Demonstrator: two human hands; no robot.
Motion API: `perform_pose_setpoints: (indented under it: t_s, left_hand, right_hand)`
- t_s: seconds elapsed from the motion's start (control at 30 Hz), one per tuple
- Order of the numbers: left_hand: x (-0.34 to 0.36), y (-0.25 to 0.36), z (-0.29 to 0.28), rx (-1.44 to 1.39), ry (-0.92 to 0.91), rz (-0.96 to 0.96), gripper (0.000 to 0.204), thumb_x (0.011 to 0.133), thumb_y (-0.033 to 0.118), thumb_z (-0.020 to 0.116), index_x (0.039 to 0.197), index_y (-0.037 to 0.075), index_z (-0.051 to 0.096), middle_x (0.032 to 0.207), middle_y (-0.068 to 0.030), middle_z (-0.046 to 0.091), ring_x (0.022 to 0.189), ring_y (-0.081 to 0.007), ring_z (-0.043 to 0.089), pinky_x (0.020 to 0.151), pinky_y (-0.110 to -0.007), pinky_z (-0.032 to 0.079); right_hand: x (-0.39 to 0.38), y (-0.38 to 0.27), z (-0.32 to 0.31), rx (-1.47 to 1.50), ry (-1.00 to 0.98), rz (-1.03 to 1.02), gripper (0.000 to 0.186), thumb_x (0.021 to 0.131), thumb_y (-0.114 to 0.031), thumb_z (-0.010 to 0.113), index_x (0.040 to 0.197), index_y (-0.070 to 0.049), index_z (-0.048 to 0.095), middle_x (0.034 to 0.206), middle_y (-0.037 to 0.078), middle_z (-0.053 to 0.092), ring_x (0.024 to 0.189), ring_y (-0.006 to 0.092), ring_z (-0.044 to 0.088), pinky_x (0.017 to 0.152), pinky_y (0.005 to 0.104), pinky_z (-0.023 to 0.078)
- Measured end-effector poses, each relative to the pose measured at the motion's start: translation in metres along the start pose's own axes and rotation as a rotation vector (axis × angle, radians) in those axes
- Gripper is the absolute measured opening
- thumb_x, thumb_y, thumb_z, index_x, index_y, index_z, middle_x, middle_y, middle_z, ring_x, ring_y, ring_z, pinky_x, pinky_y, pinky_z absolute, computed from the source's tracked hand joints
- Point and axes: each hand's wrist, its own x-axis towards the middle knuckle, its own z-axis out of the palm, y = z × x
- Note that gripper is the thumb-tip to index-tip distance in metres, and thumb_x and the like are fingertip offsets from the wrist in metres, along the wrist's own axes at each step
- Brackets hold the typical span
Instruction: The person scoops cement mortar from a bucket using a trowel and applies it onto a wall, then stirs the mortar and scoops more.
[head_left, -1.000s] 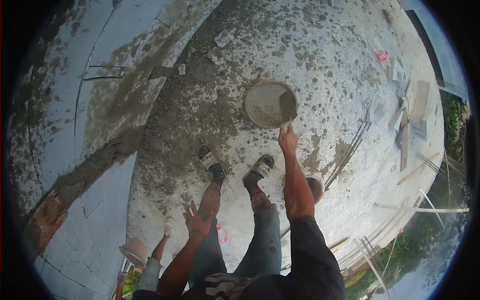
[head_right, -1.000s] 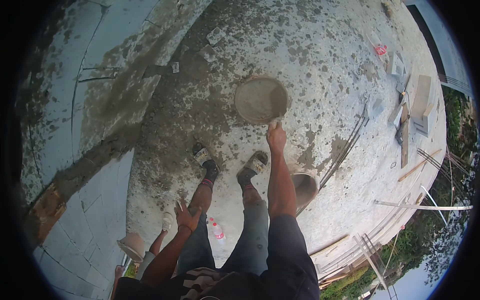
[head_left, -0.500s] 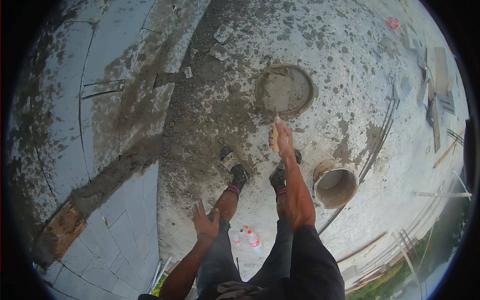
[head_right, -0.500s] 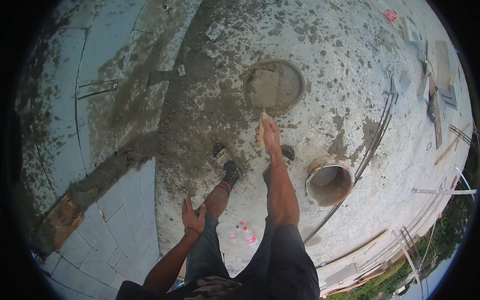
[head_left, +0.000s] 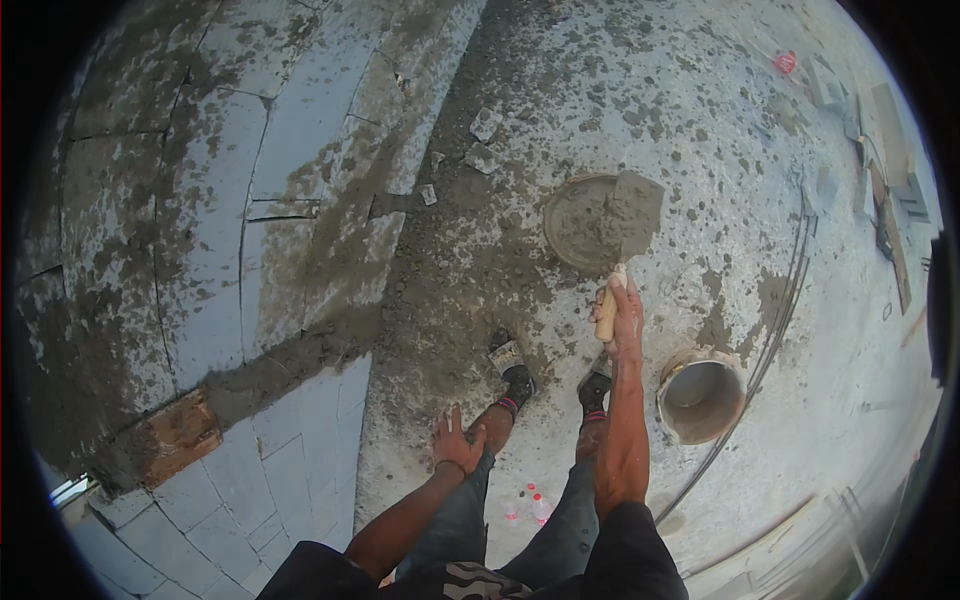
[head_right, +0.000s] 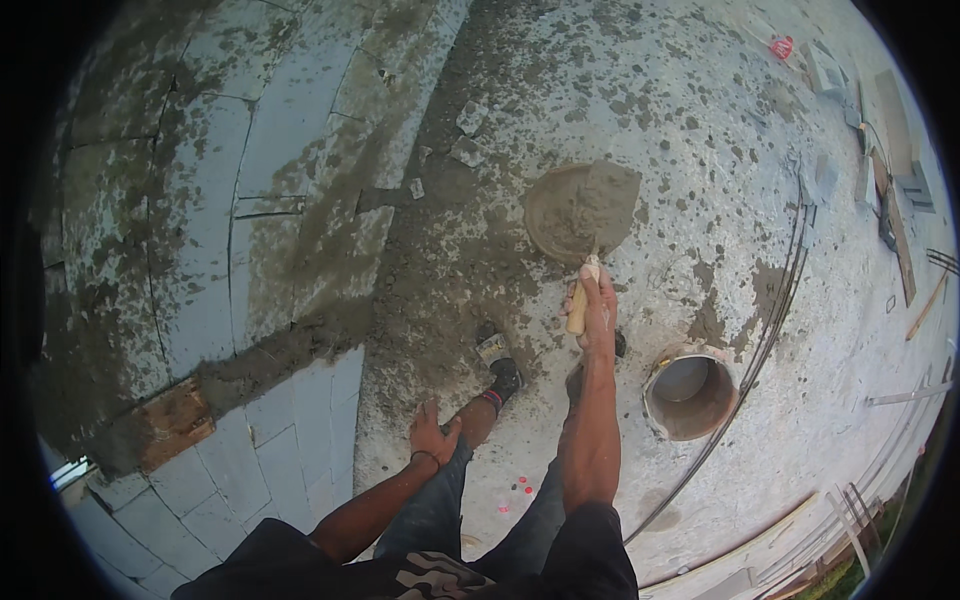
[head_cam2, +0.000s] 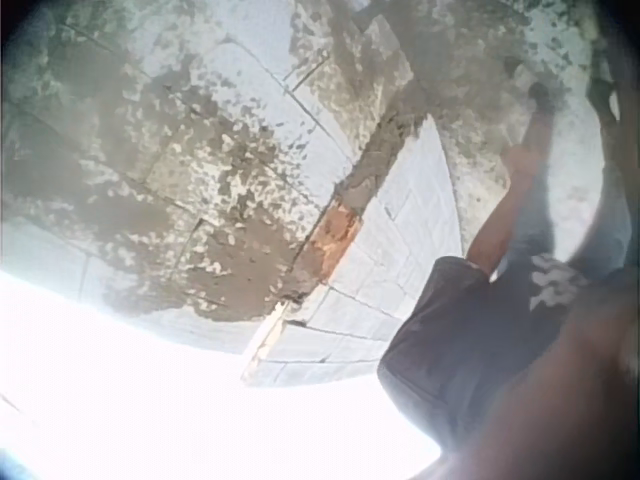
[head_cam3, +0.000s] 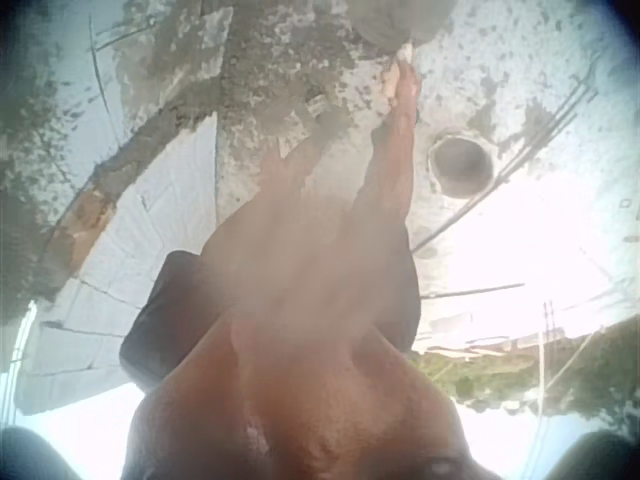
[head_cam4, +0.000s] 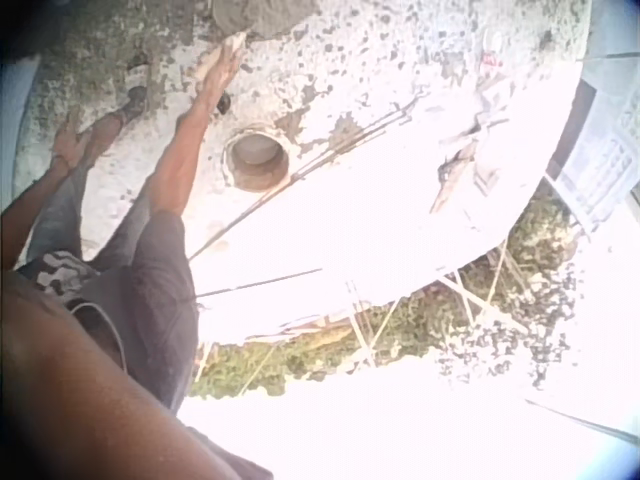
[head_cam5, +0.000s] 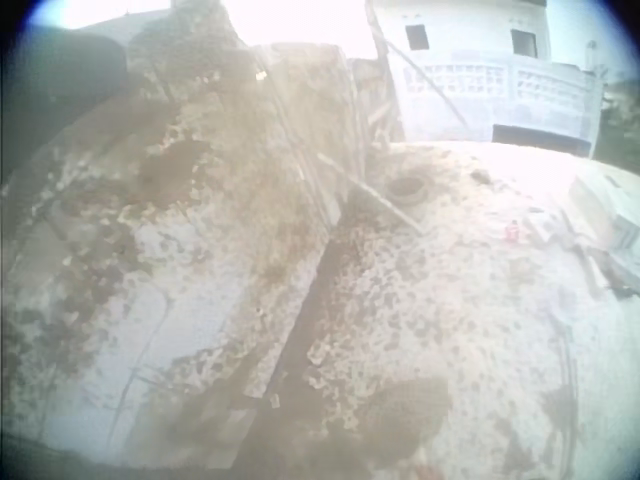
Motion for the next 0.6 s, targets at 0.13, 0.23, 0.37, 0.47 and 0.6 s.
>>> perform_pose_setpoints:
  t_s: [0.13,0.23,0.37,0.47,0.6]
  left_hand:
    - [0.004,0.018,-0.011,0.033,-0.031,0.033,0.085,0.090,0.059,0.050,0.153,0.010,0.021,0.149,-0.0316,0.028,0.139,-0.0470,0.029,0.113,-0.053,0.027]
    - [0.008,-0.005,-0.013,-0.021,-0.045,-0.009,0.085,0.089,0.062,0.049,0.153,0.014,0.020,0.151,-0.0284,0.024,0.142,-0.0464,0.022,0.114,-0.057,0.022]
    - [0.004,-0.012,-0.015,-0.083,-0.098,-0.059,0.086,0.088,0.062,0.050,0.153,0.015,0.021,0.151,-0.0286,0.025,0.141,-0.0460,0.025,0.113,-0.057,0.025]
    - [0.011,-0.011,-0.001,-0.123,-0.018,0.007,0.086,0.087,0.061,0.052,0.153,0.015,0.021,0.152,-0.0287,0.024,0.141,-0.0462,0.025,0.113,-0.058,0.025]
    - [0.015,-0.026,-0.011,-0.178,0.022,-0.025,0.086,0.087,0.058,0.054,0.153,0.016,0.021,0.152,-0.0287,0.024,0.141,-0.0465,0.024,0.113,-0.058,0.024]
  right_hand:
    - [-0.049,-0.065,0.013,0.374,-0.036,-0.227,0.044,0.096,-0.018,0.058,0.136,-0.012,0.043,0.087,0.003,0.056,0.057,0.0099,0.052,0.045,0.0216,0.044]
    - [-0.068,-0.100,0.047,0.189,0.301,-0.487,0.041,0.094,-0.013,0.060,0.131,-0.007,0.045,0.085,0.005,0.056,0.058,0.0100,0.050,0.045,0.0222,0.043]
    - [-0.037,-0.117,0.081,-0.235,0.761,-0.841,0.042,0.090,-0.010,0.064,0.126,0.003,0.046,0.082,0.010,0.058,0.059,0.0132,0.052,0.048,0.0253,0.043]
    - [0.036,-0.075,0.161,-0.538,0.831,-1.028,0.057,0.090,-0.007,0.061,0.140,0.008,0.039,0.078,0.012,0.059,0.060,0.0194,0.054,0.050,0.0315,0.046]
    - [-0.042,0.105,0.276,-1.445,-0.633,-0.646,0.044,0.094,-0.009,0.040,0.138,-0.012,0.046,0.090,0.027,0.061,0.076,0.0445,0.064,0.064,0.0546,0.052]
